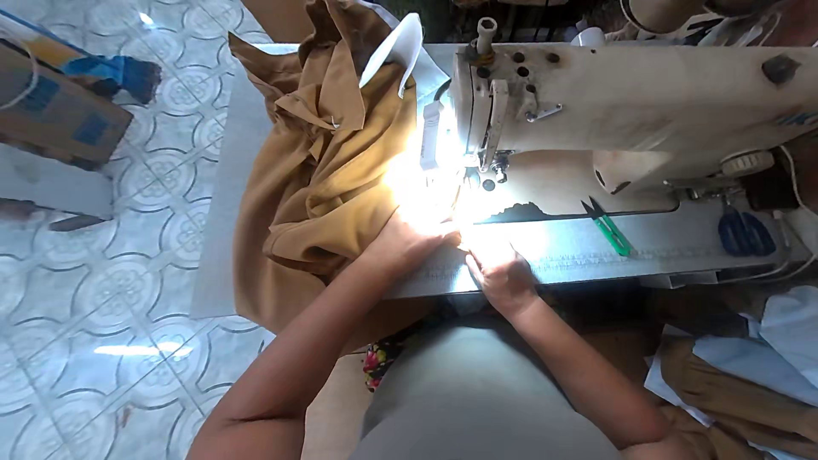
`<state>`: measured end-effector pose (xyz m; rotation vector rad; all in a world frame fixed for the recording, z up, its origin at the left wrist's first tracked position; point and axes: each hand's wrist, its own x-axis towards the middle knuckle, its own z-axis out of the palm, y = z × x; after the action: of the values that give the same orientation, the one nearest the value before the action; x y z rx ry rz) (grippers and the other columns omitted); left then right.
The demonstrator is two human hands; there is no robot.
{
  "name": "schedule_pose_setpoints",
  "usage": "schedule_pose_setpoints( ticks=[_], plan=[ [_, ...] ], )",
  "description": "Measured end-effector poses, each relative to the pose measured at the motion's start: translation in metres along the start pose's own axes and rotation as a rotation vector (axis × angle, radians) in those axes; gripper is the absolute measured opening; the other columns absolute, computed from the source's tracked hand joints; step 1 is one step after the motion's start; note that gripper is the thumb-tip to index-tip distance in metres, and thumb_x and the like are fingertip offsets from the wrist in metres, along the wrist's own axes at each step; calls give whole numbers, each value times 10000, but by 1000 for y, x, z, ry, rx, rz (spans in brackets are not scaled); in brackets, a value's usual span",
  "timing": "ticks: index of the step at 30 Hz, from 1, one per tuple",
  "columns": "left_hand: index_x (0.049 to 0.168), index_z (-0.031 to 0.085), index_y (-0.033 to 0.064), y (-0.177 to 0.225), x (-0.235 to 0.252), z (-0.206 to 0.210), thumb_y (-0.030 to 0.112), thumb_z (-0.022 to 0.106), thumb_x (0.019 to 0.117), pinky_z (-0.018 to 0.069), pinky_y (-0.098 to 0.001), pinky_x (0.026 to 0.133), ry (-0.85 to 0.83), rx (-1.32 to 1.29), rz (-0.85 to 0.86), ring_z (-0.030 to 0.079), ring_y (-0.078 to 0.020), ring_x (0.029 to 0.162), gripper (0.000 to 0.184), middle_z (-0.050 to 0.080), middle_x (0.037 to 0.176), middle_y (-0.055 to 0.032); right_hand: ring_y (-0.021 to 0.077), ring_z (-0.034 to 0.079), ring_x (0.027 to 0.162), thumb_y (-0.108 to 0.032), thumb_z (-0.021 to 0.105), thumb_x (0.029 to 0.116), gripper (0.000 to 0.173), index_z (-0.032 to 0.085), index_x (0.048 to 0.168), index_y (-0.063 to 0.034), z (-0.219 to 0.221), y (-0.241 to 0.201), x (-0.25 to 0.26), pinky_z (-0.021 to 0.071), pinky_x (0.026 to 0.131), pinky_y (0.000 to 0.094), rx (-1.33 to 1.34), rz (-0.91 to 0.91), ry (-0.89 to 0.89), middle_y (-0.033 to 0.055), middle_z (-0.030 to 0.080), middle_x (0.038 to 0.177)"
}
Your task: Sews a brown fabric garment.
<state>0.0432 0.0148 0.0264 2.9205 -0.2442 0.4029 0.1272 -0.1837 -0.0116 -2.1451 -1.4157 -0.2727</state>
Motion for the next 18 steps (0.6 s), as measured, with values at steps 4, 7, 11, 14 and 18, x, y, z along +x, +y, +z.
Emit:
schedule_pose_setpoints(
  ticks=[4,7,11,14,18],
  plan=[
    [1015,785,133,2,1,1,16,570,974,497,-488,965,9,3,-3,636,-315,1136,249,731,1070,-72,296,734,849,-144,680,923,138,796,929,-70,0,0,1,608,721,396,-3,-3,6,111,756,883],
    [1021,787,134,3,1,-1,-2,584,961,500,-490,958,-9,22,-23,635,-319,1136,251,731,1069,-76,295,728,831,-136,681,924,135,796,944,-69,1,1,3,602,703,397,-3,-2,7,112,755,883],
    [1068,775,157,1,6,0,9,565,981,514,-497,919,-29,49,-92,643,-311,1124,270,723,1096,-78,285,731,916,-98,678,917,138,789,995,-69,8,10,16,609,770,397,7,16,17,115,761,993],
    [1099,775,148,-3,13,-1,-10,565,979,475,-529,969,-28,61,-150,638,-319,1128,289,718,1123,-84,318,736,959,-72,690,903,143,779,1008,-33,13,15,30,613,808,421,24,18,52,153,756,1015],
    [1143,763,129,-10,22,3,-25,555,973,439,-548,1032,20,106,-192,639,-349,1148,309,719,1184,-112,348,731,915,-38,684,875,143,756,986,16,12,16,49,605,762,440,33,25,97,192,737,975]
  ],
)
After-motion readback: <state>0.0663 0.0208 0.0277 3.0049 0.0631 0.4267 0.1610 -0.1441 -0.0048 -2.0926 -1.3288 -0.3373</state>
